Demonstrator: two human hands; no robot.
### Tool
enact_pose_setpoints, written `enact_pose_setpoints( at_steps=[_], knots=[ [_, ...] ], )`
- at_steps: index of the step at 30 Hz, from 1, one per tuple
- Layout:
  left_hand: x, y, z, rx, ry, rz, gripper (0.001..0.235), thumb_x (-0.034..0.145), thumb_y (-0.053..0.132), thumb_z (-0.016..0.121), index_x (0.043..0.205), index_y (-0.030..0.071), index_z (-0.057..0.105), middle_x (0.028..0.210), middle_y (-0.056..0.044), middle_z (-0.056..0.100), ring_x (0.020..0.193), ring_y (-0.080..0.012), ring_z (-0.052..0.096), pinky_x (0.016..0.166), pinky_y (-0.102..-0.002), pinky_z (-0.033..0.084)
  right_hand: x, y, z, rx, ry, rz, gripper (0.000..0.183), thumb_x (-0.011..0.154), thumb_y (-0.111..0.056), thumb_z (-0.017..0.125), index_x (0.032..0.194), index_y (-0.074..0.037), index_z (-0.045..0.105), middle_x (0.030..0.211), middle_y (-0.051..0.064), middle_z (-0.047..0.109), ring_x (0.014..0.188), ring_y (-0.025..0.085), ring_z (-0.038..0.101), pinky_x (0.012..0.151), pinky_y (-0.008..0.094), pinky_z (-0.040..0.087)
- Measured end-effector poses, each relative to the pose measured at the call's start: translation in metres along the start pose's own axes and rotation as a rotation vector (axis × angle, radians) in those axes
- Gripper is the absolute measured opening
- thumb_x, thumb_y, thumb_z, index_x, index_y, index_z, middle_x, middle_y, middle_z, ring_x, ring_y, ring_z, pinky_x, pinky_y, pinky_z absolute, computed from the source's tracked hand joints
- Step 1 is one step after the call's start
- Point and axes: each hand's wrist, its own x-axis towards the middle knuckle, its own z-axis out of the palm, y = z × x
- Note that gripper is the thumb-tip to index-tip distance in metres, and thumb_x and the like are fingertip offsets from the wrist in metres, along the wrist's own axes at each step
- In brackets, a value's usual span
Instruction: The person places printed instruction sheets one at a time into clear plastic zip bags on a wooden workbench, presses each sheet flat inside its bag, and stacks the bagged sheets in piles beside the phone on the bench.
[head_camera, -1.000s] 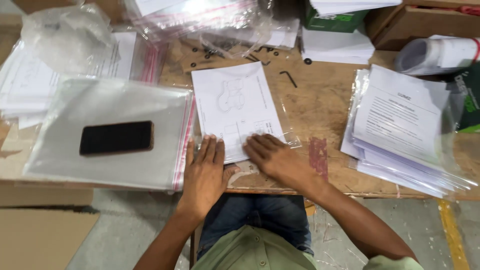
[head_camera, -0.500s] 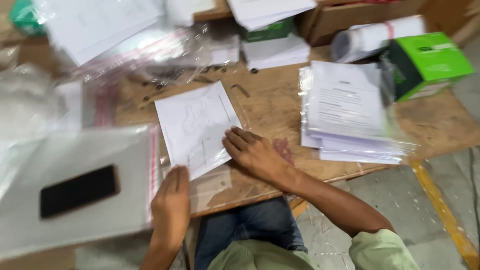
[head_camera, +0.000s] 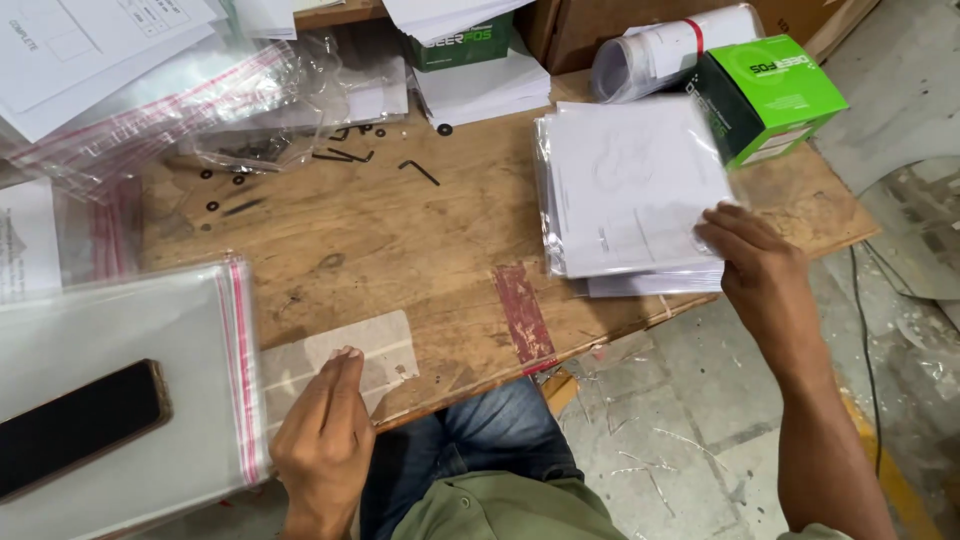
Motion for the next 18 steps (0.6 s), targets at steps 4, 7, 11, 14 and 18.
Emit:
enact_pose_setpoints(
  at_steps=[4,7,11,14,18],
  knots=[
    [0.000,0.000,0.000,0.002,-0.013,-0.003,0.031,0.086,-0.009,0.069,0.115,0.001,0.074,0.113,-0.014,0.075,0.104,-0.0288,0.075,0.090,-0.037,0.061,-0.007,0.050,0.036,0.098,-0.092,0.091,0.053,0.074,0.019,0.055,0.119,-0.003,0.073,0.129,0.016,0.071,0.123,0.034,0.067,0.104,0.040,0.054],
    [-0.002,-0.003,-0.002,0.003,-0.019,-0.029,0.032,0.085,-0.010,0.069,0.115,0.002,0.075,0.112,-0.012,0.076,0.102,-0.0280,0.075,0.086,-0.036,0.061,-0.004,0.069,0.058,0.019,-0.158,0.156,0.046,0.079,0.015,0.059,0.117,-0.006,0.076,0.125,0.015,0.073,0.109,0.035,0.069,0.095,0.041,0.056],
    [-0.015,-0.014,0.000,0.024,-0.050,-0.083,0.033,0.085,-0.008,0.069,0.115,0.004,0.075,0.113,-0.011,0.076,0.101,-0.0271,0.075,0.084,-0.035,0.060,0.001,0.085,0.062,-0.027,-0.278,0.146,0.049,0.082,0.005,0.066,0.129,-0.009,0.070,0.131,0.014,0.070,0.121,0.035,0.065,0.110,0.047,0.047],
    [-0.021,-0.024,0.004,-0.033,-0.046,-0.142,0.033,0.083,-0.006,0.068,0.115,0.003,0.074,0.114,-0.012,0.075,0.102,-0.0287,0.074,0.086,-0.037,0.061,-0.003,0.109,0.066,-0.187,-0.389,-0.038,0.067,0.076,-0.013,0.077,0.140,-0.004,0.061,0.133,0.018,0.065,0.129,0.042,0.058,0.112,0.058,0.033],
    [-0.026,-0.033,0.019,-0.147,-0.009,-0.171,0.029,0.083,-0.001,0.071,0.111,0.002,0.074,0.114,-0.014,0.075,0.100,-0.0308,0.073,0.085,-0.039,0.061,0.067,-0.003,0.025,0.068,-0.340,-0.251,0.075,0.078,-0.024,0.077,0.146,-0.004,0.053,0.135,0.021,0.061,0.127,0.040,0.057,0.102,0.048,0.040]
  ],
)
